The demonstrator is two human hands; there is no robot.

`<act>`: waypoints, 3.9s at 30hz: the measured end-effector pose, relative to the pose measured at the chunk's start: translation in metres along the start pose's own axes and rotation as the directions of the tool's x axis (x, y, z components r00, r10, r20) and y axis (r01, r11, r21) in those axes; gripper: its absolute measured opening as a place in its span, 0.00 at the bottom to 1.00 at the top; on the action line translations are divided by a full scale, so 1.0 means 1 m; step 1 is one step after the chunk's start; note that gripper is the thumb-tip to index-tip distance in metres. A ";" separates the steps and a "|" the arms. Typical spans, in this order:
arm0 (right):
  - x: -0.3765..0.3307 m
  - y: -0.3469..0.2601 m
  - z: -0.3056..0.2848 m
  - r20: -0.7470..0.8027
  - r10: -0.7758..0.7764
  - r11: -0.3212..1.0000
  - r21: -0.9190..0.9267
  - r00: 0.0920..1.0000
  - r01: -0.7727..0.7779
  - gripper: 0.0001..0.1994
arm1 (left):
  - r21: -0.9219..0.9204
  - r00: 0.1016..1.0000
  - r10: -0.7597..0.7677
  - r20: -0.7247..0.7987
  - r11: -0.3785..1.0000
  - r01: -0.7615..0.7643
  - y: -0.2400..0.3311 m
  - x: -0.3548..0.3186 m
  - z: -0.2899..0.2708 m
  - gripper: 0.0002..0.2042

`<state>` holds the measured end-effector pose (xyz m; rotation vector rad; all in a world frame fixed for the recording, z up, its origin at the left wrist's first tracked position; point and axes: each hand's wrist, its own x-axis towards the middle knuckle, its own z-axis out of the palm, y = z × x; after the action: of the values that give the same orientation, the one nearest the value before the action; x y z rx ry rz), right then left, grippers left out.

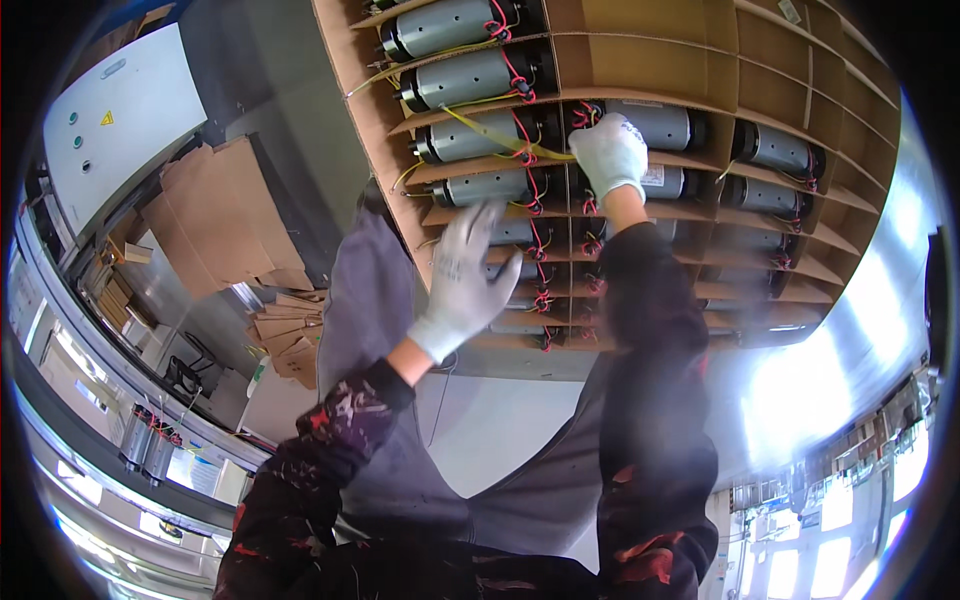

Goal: Apply a coating or lubricant to motor components using a brush and organize them in storage racks.

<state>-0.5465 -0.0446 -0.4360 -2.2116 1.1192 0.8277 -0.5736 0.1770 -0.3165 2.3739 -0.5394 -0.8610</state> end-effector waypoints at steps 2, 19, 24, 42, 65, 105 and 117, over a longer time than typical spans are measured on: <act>0.020 0.065 0.017 -0.197 -0.147 0.984 0.069 0.969 0.164 0.14 | -0.014 0.988 0.142 -0.059 0.990 -0.143 0.024 0.045 0.014 0.34; 0.039 0.099 -0.046 0.056 -0.346 0.887 -0.306 0.937 0.346 0.10 | 0.272 0.831 0.531 0.169 0.785 -0.557 0.018 0.156 0.077 0.21; 0.028 0.094 -0.038 0.054 -0.450 0.816 -0.381 0.892 0.435 0.10 | 0.441 0.836 0.460 0.300 0.710 -0.549 0.025 0.164 0.080 0.20; 0.001 0.079 0.011 0.321 -0.351 0.733 -0.490 0.880 0.472 0.23 | 0.463 0.865 0.412 0.287 0.731 -0.501 0.014 0.144 0.105 0.22; -0.003 0.111 -0.001 0.092 -0.457 0.725 -0.538 0.885 0.430 0.25 | 0.548 0.826 0.419 0.377 0.618 -0.564 0.015 0.159 0.109 0.16; 0.018 0.212 -0.101 -0.226 -0.494 0.864 -0.236 0.839 0.445 0.16 | 0.199 0.692 -0.059 0.719 0.972 -0.123 -0.005 -0.011 0.068 0.24; 0.074 0.204 -0.089 -0.311 -0.131 0.988 -0.121 0.941 0.098 0.15 | 0.191 0.718 -0.045 0.695 0.974 -0.124 -0.008 -0.015 0.077 0.24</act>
<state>-0.6568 -0.2494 -0.4642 -2.5364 1.0976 0.4991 -0.6348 0.1641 -0.3639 2.1439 -1.0224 -1.7808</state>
